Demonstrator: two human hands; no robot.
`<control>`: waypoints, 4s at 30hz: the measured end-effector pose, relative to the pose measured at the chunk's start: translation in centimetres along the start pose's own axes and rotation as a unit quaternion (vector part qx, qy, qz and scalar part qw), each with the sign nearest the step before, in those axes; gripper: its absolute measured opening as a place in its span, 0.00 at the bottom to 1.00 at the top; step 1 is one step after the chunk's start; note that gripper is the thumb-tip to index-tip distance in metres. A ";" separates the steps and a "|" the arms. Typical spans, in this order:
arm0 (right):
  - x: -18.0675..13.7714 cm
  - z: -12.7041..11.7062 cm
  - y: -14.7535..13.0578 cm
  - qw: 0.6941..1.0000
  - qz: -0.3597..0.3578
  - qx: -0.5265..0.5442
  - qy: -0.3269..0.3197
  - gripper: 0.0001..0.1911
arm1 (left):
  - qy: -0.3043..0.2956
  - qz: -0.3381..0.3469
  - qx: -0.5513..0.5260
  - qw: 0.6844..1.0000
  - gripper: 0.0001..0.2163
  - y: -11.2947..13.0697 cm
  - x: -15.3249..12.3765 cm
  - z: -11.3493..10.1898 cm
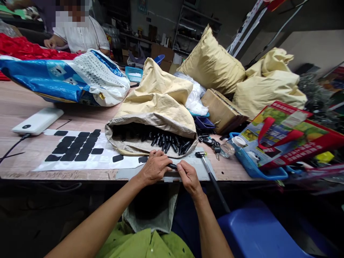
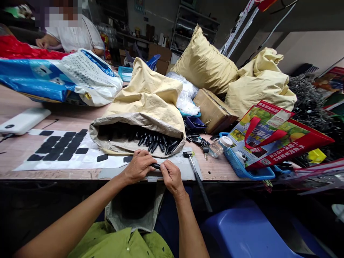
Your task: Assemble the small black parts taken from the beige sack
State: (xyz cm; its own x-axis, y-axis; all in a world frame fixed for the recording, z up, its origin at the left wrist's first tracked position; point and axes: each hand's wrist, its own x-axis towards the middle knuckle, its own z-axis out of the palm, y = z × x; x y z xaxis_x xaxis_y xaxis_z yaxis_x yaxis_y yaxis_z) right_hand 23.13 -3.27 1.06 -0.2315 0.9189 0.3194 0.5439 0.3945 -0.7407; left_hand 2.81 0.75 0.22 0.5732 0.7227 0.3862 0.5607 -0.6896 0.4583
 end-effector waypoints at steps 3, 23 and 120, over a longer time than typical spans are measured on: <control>0.0 0.0 0.0 1.000 0.011 0.009 0.003 0.19 | -0.007 0.000 -0.023 1.000 0.06 -0.1 0.0 0.0; -3.5 -8.4 5.0 0.865 0.274 -0.403 0.120 0.13 | 0.051 -0.105 -0.008 0.993 0.09 -0.1 0.2 0.4; 1.8 -4.0 5.7 0.811 0.268 -0.469 0.224 0.22 | 0.104 -0.272 0.069 0.954 0.10 2.5 7.8 -1.6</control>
State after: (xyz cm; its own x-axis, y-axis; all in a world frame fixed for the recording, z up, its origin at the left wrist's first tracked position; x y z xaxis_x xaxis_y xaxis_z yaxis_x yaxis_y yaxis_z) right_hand 29.06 0.66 -0.24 0.4435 0.7816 0.4386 0.8924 -0.4304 -0.1352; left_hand 7.74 4.79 5.63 0.0516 0.9591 0.2782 0.8234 -0.1985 0.5316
